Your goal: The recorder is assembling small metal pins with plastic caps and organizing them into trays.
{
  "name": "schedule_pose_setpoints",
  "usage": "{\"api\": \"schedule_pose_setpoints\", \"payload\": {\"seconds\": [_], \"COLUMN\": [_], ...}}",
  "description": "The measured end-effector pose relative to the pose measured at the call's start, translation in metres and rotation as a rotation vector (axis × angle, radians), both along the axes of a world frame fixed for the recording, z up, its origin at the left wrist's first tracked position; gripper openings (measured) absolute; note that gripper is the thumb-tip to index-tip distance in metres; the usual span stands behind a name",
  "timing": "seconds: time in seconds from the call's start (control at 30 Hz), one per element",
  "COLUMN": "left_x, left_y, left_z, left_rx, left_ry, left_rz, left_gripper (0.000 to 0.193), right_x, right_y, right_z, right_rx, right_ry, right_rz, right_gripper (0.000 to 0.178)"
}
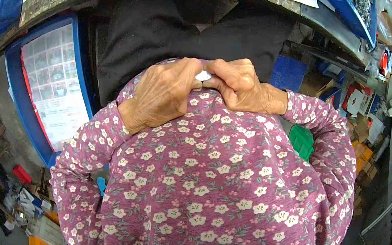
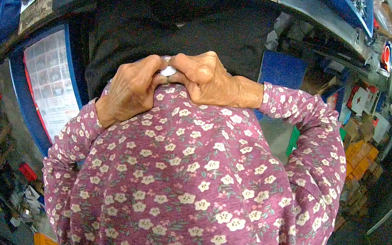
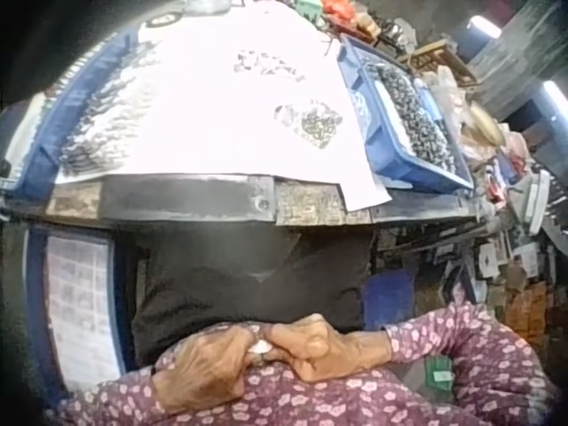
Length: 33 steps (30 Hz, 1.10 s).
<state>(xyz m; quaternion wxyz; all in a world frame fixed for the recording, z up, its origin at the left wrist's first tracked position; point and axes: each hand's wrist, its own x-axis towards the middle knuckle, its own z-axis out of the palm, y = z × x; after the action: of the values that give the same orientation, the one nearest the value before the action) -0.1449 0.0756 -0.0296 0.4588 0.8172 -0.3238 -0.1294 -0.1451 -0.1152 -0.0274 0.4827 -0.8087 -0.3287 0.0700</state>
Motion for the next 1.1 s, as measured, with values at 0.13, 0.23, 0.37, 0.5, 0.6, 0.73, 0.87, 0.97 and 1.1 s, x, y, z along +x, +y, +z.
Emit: {"api": "schedule_pose_setpoints", "payload": {"seconds": [0.13, 0.23, 0.37, 0.5, 0.6, 0.73, 0.87, 0.97, 1.1], "left_x": [0.001, 0.002, 0.002, -0.001, -0.002, -0.003, -0.003, -0.002, -0.001], "left_y": [0.0, 0.001, -0.001, -0.004, -0.005, -0.007, -0.006, -0.005, -0.005], "left_z": [-0.002, -0.004, -0.003, -0.004, -0.004, -0.005, -0.004, -0.007, -0.008], "left_rx": [-0.038, -0.033, 0.014, 0.023, 0.039, 0.056, 0.071, 0.05, 0.047], "left_ry": [-0.042, -0.098, -0.171, -0.206, -0.218, -0.239, -0.238, -0.249, -0.285], "left_rz": [-0.023, -0.025, -0.005, 0.035, 0.055, 0.09, 0.082, 0.06, 0.04], "left_gripper": [0.017, 0.021, 0.017, 0.014, 0.012, 0.012, 0.013, 0.012, 0.012], "right_x": [0.003, 0.004, 0.003, 0.004, 0.003, 0.002, 0.003, 0.003, 0.003], "right_y": [-0.003, -0.004, -0.005, -0.006, -0.007, -0.008, -0.009, -0.01, -0.01], "right_z": [0.002, 0.0, -0.005, -0.002, -0.005, -0.007, -0.01, -0.008, -0.008], "right_rx": [-0.005, -0.004, 0.017, 0.005, 0.012, -0.017, 0.0, -0.022, -0.011], "right_ry": [0.081, 0.091, 0.057, 0.057, 0.023, 0.036, 0.061, 0.07, 0.069], "right_rz": [0.081, 0.075, 0.032, 0.024, 0.008, -0.017, 0.006, 0.012, 0.018], "right_gripper": [0.009, 0.009, 0.012, 0.014, 0.015, 0.015, 0.014, 0.013, 0.014]}}
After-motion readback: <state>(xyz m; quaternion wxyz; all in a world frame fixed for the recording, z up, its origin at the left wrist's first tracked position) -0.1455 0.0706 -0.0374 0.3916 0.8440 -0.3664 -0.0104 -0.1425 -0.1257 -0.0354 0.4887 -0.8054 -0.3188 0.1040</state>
